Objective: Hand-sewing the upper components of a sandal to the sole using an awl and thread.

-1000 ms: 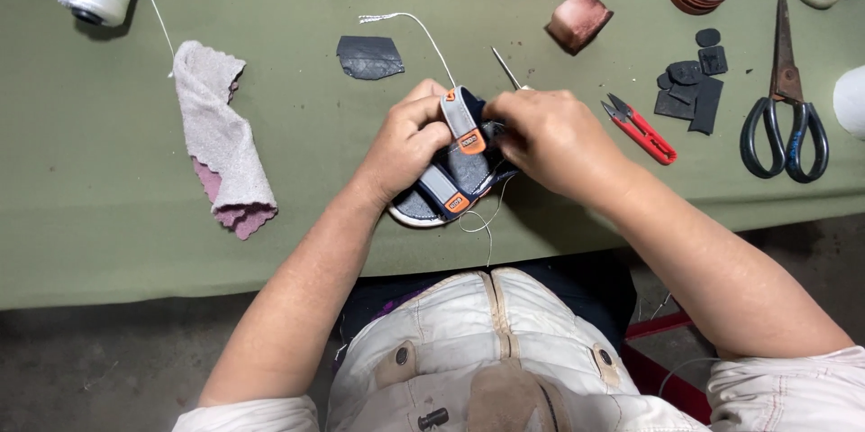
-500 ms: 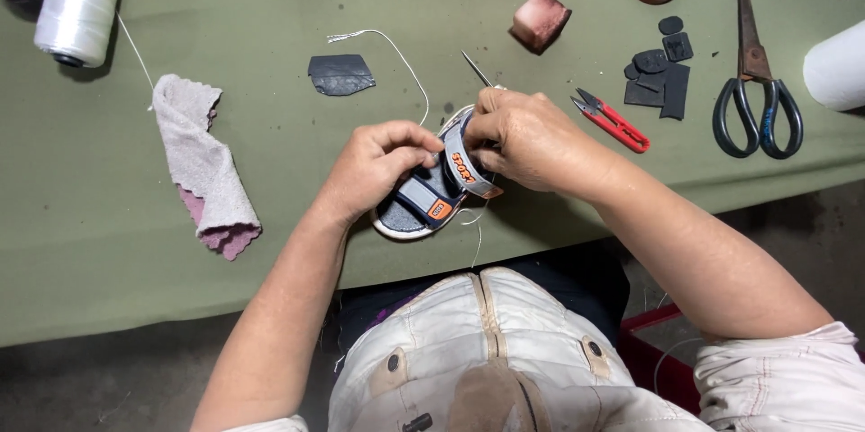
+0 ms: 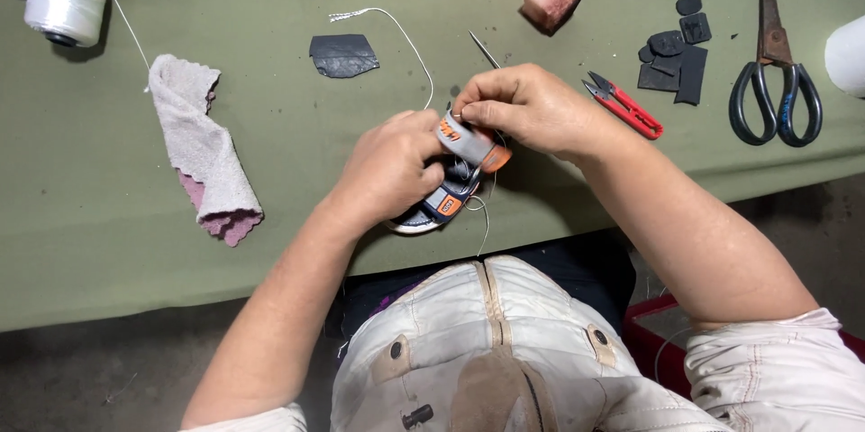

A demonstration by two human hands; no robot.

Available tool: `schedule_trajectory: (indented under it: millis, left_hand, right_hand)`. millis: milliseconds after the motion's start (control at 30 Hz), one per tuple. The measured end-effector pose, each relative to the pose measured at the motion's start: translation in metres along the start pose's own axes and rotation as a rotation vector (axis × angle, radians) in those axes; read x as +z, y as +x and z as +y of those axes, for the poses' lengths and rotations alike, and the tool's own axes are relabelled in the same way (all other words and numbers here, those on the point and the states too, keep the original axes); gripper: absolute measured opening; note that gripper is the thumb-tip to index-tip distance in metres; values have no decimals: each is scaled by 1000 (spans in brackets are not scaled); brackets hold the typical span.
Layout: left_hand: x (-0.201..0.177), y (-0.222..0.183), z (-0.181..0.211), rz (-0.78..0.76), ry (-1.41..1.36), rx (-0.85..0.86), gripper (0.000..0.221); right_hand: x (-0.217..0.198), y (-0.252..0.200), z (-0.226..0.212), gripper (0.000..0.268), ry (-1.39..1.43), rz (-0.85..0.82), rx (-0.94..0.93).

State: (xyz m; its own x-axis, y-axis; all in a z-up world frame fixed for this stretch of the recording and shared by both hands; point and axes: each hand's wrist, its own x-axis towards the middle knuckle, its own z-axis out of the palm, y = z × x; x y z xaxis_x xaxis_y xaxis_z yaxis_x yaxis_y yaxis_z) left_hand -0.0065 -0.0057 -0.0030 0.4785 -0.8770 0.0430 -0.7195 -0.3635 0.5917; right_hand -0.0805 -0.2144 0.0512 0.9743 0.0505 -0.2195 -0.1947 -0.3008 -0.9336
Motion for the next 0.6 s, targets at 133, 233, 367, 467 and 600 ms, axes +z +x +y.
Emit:
schedule_trajectory:
  millis: [133, 233, 367, 467, 600]
  left_hand:
    - [-21, 14, 26, -144, 51, 5, 14]
    - [-14, 16, 20, -159, 54, 0, 18]
    - [-12, 8, 16, 22, -237, -28, 17]
    - [1, 4, 0, 122, -502, 6, 18]
    - [13, 4, -12, 159, -735, -14, 15]
  right_hand:
    - [-2, 1, -5, 10, 41, 12, 59]
    - [-3, 1, -5, 11, 45, 25, 22]
    - [0, 0, 0, 6, -99, 25, -51]
    - [0, 0, 12, 4, -260, 41, -58]
    - [7, -3, 12, 3, -406, 127, -57]
